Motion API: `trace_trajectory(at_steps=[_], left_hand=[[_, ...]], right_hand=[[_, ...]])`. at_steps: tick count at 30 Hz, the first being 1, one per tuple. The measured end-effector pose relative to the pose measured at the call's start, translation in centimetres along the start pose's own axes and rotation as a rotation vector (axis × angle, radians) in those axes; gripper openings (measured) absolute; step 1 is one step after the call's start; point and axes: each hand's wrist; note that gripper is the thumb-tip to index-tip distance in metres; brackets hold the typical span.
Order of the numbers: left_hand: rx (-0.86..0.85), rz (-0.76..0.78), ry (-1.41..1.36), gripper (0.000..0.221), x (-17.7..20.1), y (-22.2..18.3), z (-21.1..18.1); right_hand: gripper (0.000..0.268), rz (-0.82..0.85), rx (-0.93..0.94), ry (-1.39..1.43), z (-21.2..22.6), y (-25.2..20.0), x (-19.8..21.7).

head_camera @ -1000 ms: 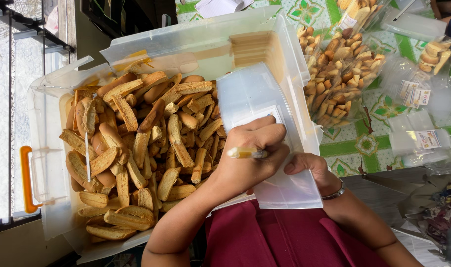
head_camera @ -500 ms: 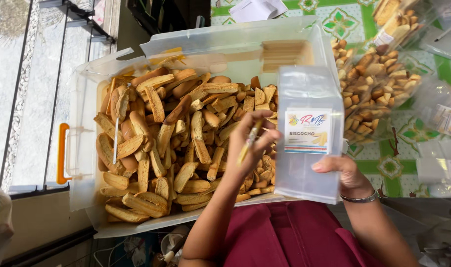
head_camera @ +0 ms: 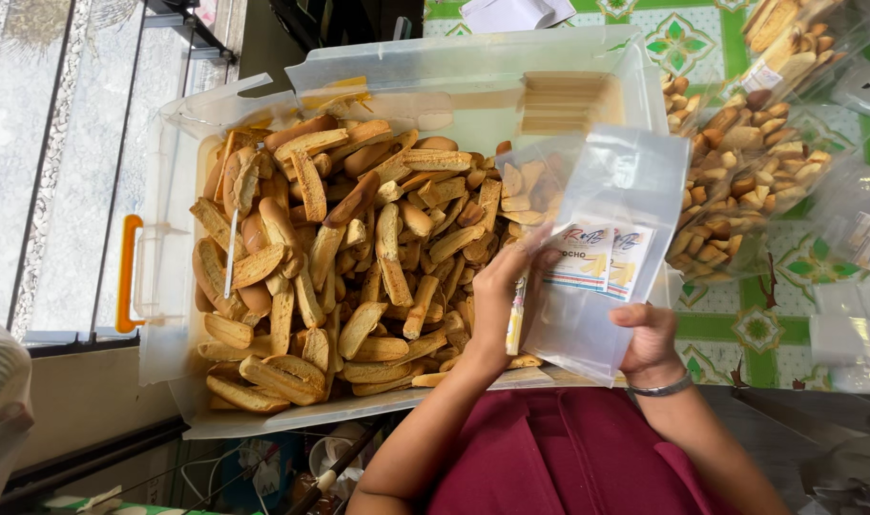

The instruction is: The person picks up individual pieces of toasted bread from a large bin and places them into plastic bags, sometimes using a small stick to adjust the placement. They then write on the labels of the bags with a pen.

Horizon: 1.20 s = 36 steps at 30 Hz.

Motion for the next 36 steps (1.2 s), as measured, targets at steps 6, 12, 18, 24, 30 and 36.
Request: trace_trajectory(at_steps=[6, 12, 18, 24, 30, 36], left_hand=[[0.113, -0.159, -0.143, 0.011, 1.4, 1.2, 3.9], [0.544, -0.057, -0.138, 0.018, 5.6, 1.1, 9.4], [0.658, 0.23, 0.178, 0.041, 5.8, 0.7, 9.6], [0.694, 0.078, -0.704, 0.044, 1.4, 2.4, 5.7], [0.386, -0.039, -0.378, 0.038, 2.0, 3.8, 2.4], [0.108, -0.101, 0.302, 0.052, 5.2, 6.2, 0.3]], right_hand=[[0.092, -0.114, -0.015, -0.048, 1.2, -0.1, -3.6], [0.097, 0.012, 0.041, -0.019, 5.3, -0.9, -9.7], [0.099, -0.001, -0.211, -0.044, 5.5, -0.4, -10.9], [0.081, 0.108, -0.574, 0.041, 1.3, 1.3, -9.2], [0.059, -0.155, -0.367, -0.182, 0.3, 0.3, -8.0], [0.059, -0.136, -0.312, -0.265, 1.9, 0.2, -9.1]])
Point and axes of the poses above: each hand's wrist, its own y-axis towards the middle knuckle, its own x-axis out of the back of the hand, z = x × y, and after that the axes turned 8 degrees about -x, right-handed
